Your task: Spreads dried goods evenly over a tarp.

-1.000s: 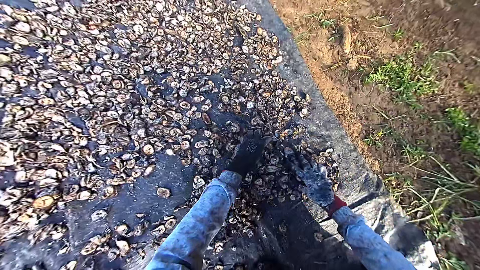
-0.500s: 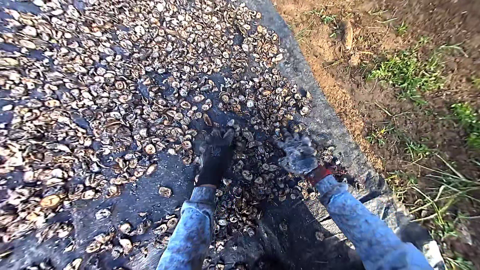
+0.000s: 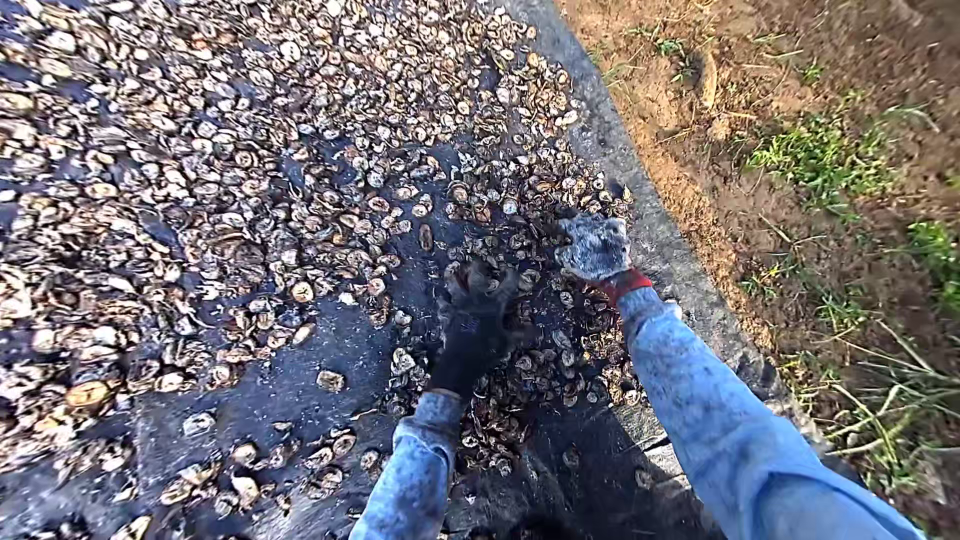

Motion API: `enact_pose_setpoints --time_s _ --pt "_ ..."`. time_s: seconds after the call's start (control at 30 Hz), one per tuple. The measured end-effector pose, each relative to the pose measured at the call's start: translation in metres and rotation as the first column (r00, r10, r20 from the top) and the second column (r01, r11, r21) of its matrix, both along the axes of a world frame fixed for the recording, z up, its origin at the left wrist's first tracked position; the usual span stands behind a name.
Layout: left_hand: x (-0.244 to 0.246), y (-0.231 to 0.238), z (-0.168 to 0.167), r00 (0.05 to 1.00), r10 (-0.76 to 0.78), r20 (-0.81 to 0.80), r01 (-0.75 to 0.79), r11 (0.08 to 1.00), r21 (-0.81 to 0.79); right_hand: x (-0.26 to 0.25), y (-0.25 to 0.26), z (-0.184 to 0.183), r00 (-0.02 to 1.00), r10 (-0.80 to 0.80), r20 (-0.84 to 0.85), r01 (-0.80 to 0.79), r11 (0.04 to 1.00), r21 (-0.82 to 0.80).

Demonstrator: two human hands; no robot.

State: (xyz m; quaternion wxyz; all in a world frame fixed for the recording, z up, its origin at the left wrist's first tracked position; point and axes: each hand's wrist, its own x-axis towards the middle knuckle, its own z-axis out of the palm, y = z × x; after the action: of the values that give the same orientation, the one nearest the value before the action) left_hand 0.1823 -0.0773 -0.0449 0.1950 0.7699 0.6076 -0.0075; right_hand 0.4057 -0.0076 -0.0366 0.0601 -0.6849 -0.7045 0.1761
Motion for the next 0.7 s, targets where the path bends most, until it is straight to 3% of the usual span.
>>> enact_pose_setpoints --time_s 0.03,0.1,0.17,0.27,0.33,0.4,0.5,0.6,0.7 --pt "0.01 -0.01 -0.004 0.996 -0.031 -0.082 0.022 0.994 -0.111 -0.006 0.019 -0.002 0.999 0.001 0.053 0.001 0.999 -0.046" --pt "0.017 -0.022 -0.006 0.998 -0.015 -0.062 0.003 0.983 -0.185 -0.016 0.045 -0.017 0.997 -0.014 0.081 0.024 0.992 -0.12" --pt "0.007 -0.019 -0.002 0.983 0.085 0.161 -0.055 0.982 -0.182 -0.019 0.044 -0.034 0.998 0.006 0.055 0.002 0.991 -0.132" --pt "-0.02 -0.008 0.01 0.778 0.19 0.599 -0.137 0.982 -0.133 0.001 0.001 -0.042 0.997 0.077 -0.005 -0.077 0.996 -0.037" --pt "-0.032 -0.004 0.026 0.673 0.196 0.713 -0.175 0.979 -0.104 0.022 -0.024 -0.029 0.999 0.034 -0.011 -0.035 0.991 -0.131" --pt "-0.037 -0.002 0.037 0.628 0.204 0.751 -0.211 0.973 -0.088 0.039 -0.022 -0.014 0.985 -0.14 -0.098 0.113 0.966 -0.234" --pt "-0.038 -0.002 0.041 0.601 0.17 0.781 -0.263 0.965 -0.008 0.049 0.007 0.003 0.857 -0.342 -0.386 0.28 0.937 -0.208" --pt "-0.038 0.002 0.04 0.598 0.134 0.79 -0.301 0.951 0.067 0.046 0.042 0.022 0.799 -0.292 -0.525 0.25 0.956 -0.15" --pt "-0.039 0.004 0.039 0.589 0.246 0.77 -0.423 0.906 0.034 0.026 0.063 0.035 0.828 -0.279 -0.487 0.261 0.96 -0.106"
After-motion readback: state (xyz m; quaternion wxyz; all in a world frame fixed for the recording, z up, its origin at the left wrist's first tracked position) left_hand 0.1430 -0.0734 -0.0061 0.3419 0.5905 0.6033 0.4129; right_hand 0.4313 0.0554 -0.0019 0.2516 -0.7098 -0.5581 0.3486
